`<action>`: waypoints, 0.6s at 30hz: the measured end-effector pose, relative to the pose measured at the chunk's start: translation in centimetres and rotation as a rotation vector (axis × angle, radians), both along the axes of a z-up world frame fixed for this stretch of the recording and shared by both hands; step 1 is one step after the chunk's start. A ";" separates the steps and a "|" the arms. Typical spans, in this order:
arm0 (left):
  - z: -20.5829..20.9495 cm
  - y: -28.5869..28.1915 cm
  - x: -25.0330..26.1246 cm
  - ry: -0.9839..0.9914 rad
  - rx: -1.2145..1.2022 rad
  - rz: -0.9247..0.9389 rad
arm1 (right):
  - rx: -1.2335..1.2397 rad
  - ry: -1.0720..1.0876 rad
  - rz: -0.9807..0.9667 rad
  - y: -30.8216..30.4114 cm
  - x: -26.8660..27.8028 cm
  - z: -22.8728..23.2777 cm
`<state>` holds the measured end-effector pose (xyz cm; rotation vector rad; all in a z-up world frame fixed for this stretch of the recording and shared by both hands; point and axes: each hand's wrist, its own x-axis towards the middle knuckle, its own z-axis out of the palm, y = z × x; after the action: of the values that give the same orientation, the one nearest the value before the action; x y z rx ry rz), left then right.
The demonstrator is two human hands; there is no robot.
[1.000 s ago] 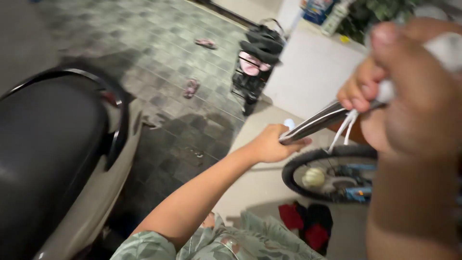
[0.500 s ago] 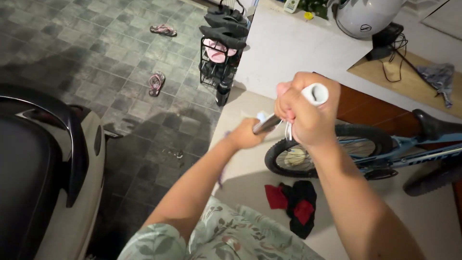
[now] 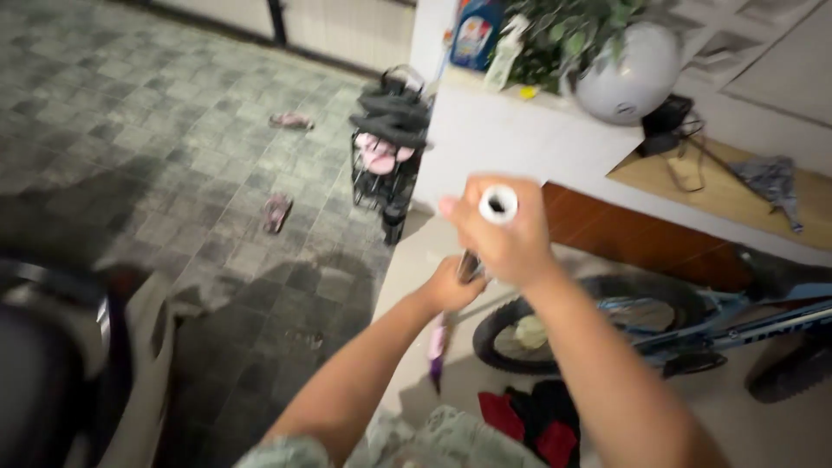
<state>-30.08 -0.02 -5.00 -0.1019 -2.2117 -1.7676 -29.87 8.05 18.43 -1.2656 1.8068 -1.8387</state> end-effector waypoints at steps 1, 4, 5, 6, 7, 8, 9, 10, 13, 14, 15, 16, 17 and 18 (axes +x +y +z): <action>0.0 -0.8 -1.9 0.017 -0.014 -0.017 | -0.040 -0.161 0.041 0.6 -1.6 -0.5; 1.0 0.0 -4.9 -0.322 -0.114 0.111 | -0.229 -0.274 0.013 3.8 -7.9 -0.2; 2.1 0.4 -7.1 -0.293 -0.158 0.127 | -0.276 -0.321 0.024 5.1 -10.3 0.6; 3.2 0.8 -9.0 -0.265 -0.207 0.147 | -0.329 -0.368 0.039 6.1 -12.6 1.7; 4.3 1.8 -10.6 -0.267 -0.212 0.146 | -0.290 -0.327 0.059 7.5 -14.5 3.0; 5.8 2.8 -13.1 -0.211 -0.201 0.150 | -0.259 -0.273 0.070 9.0 -16.5 4.9; 7.3 3.7 -15.8 -0.155 -0.189 0.152 | -0.273 -0.261 0.061 9.8 -18.5 6.5; 8.5 4.9 -18.4 -0.155 -0.189 0.138 | -0.240 -0.208 0.009 10.8 -20.4 7.8; 10.7 7.6 -26.9 -0.168 -0.182 0.043 | -0.163 -0.105 -0.057 12.0 -26.6 9.6; 11.0 8.4 -29.7 -0.179 -0.133 -0.044 | -0.113 -0.058 -0.057 12.4 -29.0 9.9; 10.9 9.2 -32.6 -0.189 -0.084 -0.130 | -0.110 -0.055 -0.064 12.6 -31.3 9.7; 10.2 10.2 -35.2 -0.193 -0.076 -0.136 | 0.014 0.014 -0.127 12.8 -33.4 8.9; 9.2 11.0 -37.8 -0.133 -0.007 -0.271 | 0.139 0.083 -0.188 13.0 -35.5 7.7; 8.0 11.8 -40.2 -0.073 0.062 -0.407 | 0.219 0.168 -0.173 13.0 -37.7 6.4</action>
<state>-70.28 11.76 2.96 -0.5144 -2.3076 -2.0717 -67.60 21.04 24.80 -1.2471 2.2015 -1.6013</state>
